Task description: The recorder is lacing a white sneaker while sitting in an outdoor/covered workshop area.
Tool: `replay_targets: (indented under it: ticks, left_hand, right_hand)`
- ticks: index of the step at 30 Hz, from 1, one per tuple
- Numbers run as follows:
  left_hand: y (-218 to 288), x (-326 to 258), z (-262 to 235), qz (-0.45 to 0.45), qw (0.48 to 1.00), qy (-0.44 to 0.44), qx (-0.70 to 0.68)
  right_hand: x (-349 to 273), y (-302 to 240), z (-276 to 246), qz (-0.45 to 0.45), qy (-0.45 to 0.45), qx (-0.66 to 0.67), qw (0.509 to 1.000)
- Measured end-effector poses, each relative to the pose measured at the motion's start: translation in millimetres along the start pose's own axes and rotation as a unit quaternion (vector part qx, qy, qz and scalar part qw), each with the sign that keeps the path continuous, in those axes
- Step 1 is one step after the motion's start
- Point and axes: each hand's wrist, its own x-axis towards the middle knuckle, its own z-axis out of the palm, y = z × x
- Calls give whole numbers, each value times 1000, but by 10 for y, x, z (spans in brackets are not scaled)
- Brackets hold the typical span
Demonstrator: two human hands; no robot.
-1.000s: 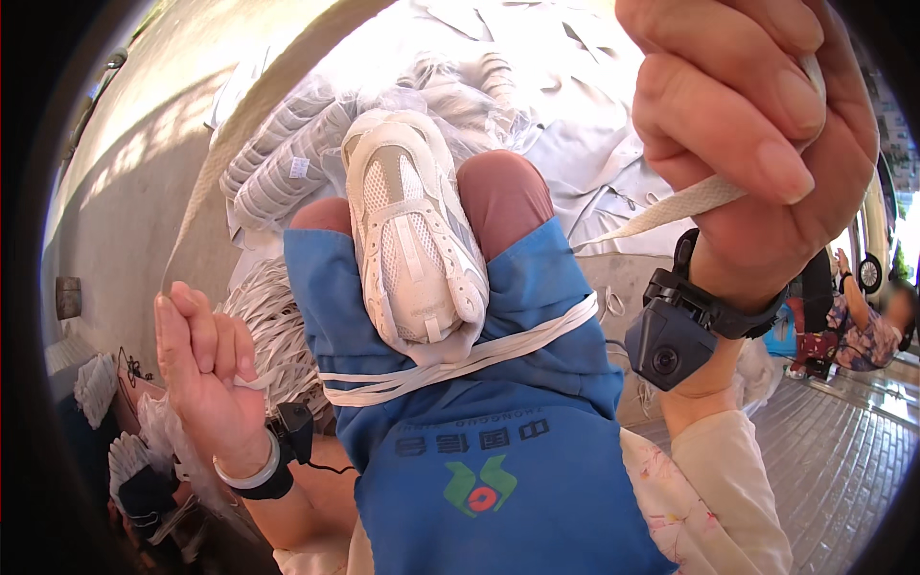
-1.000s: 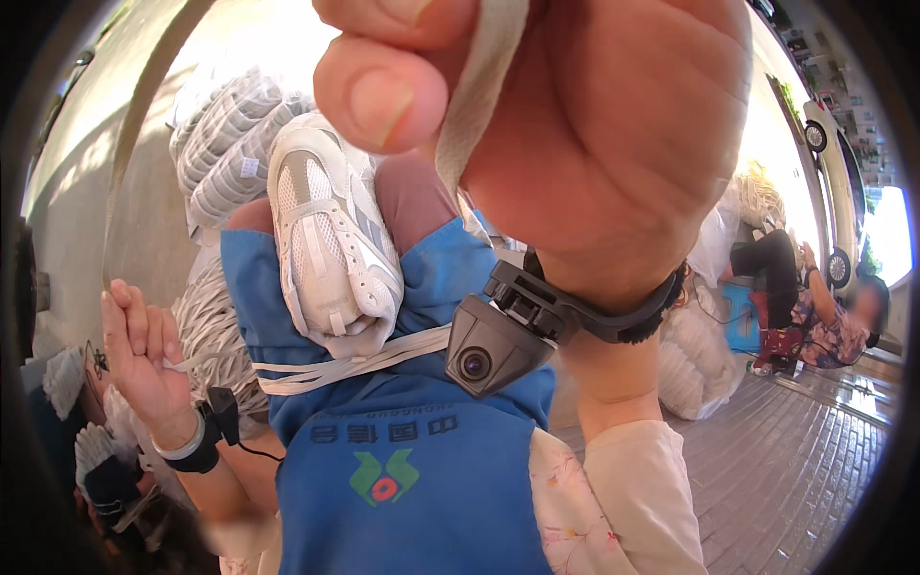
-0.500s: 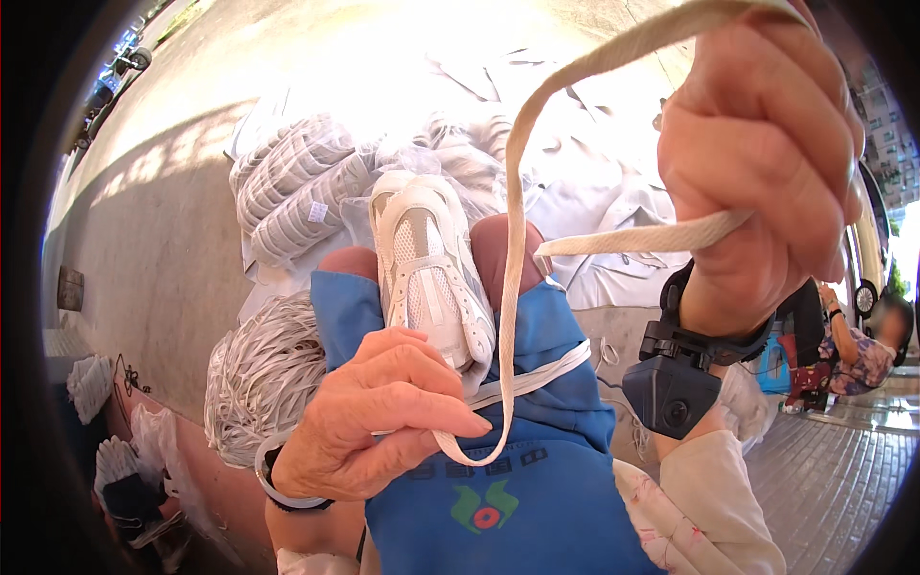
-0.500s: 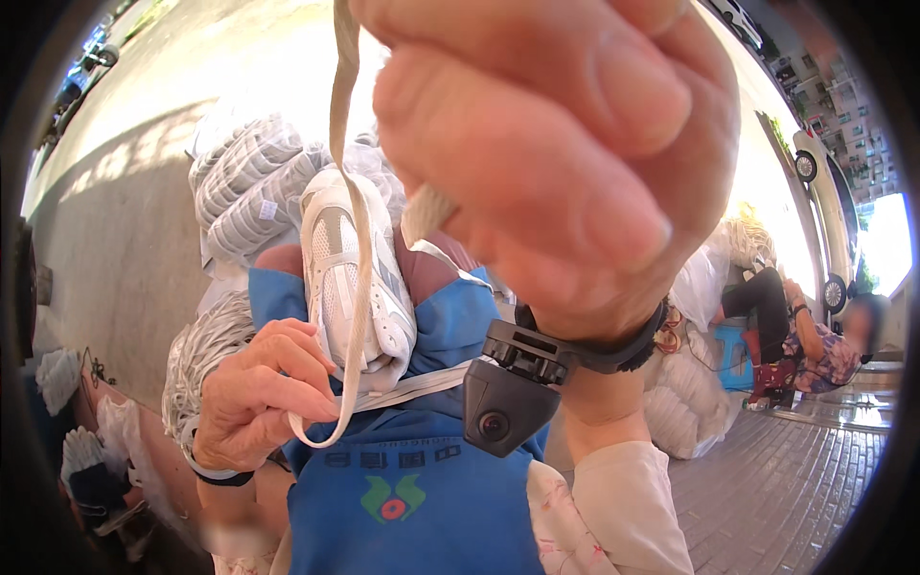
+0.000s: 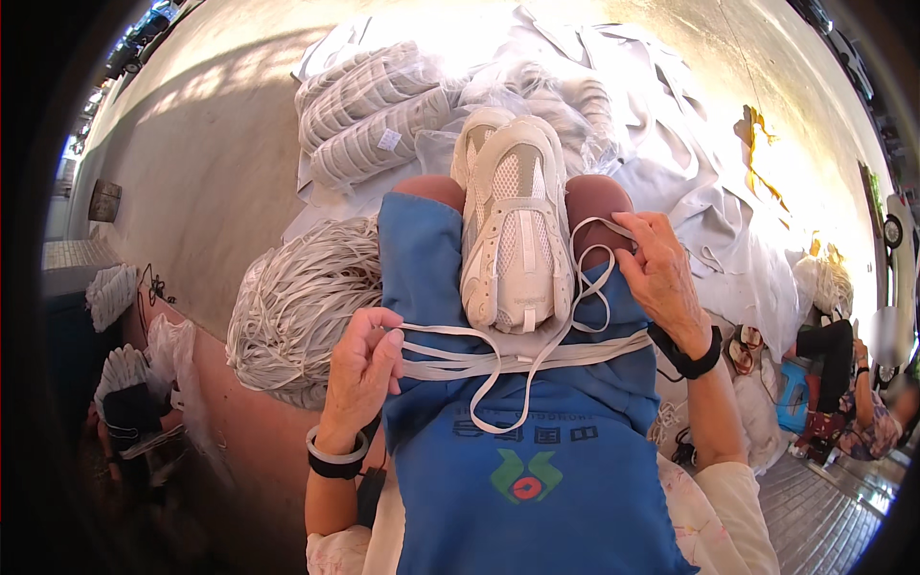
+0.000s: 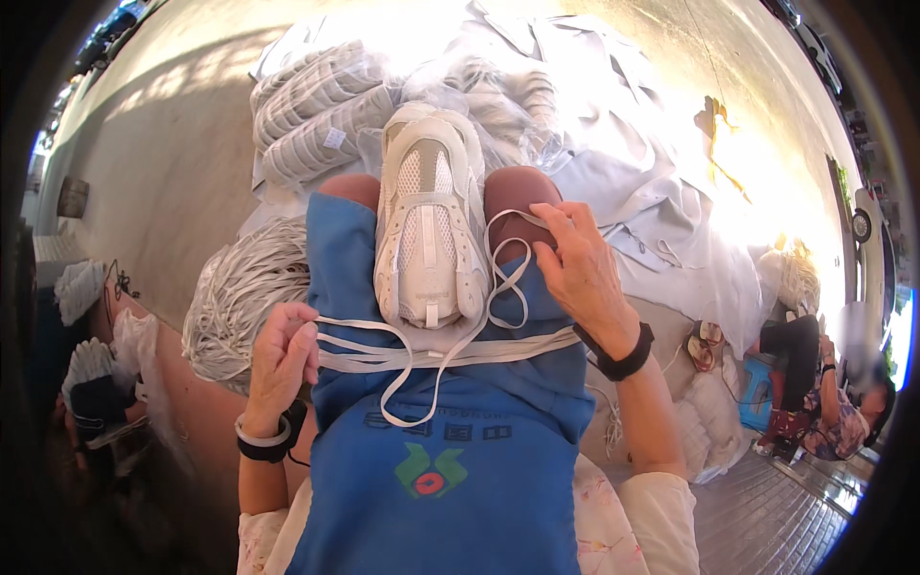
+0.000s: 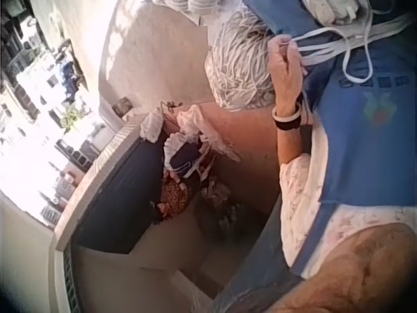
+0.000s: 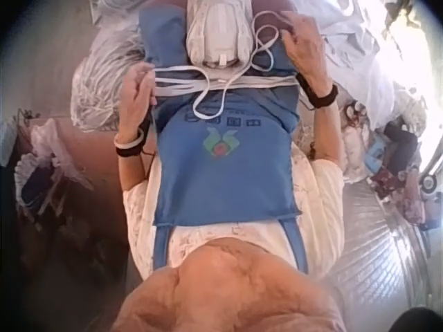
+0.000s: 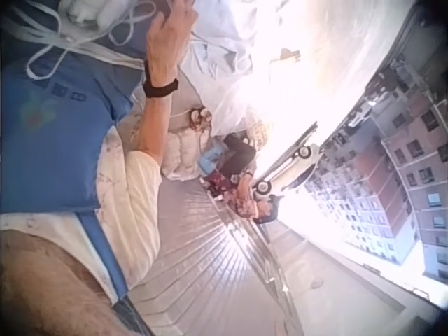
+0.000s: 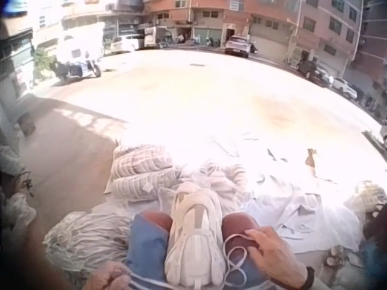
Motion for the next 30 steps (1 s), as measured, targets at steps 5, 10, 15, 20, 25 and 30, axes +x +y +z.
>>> replay_targets:
  ticks: [5, 10, 15, 20, 25, 30]
  left_hand:
    - [-166, 160, 47, 137, 955, 22, 261]
    - [-218, -165, -99, 117, 940, 104, 303]
    - [333, -81, 9, 272, 956, 17, 113]
    - [409, -117, 143, 288, 952, -99, -12]
    - [347, -132, 215, 307, 930, -188, 79]
    - [281, -197, 433, 148, 950, -233, 144]
  right_hand:
    - [127, 63, 55, -45, 23, 43, 998]
    - [119, -813, -88, -222, -95, 221, 945]
    - [-60, -475, -329, -113, -228, 236, 938]
    - [-128, -213, -382, 165, -235, 173, 942]
    - [-122, 172, -431, 197, -212, 93, 953]
    - [-61, 109, -348, 46, -29, -46, 997]
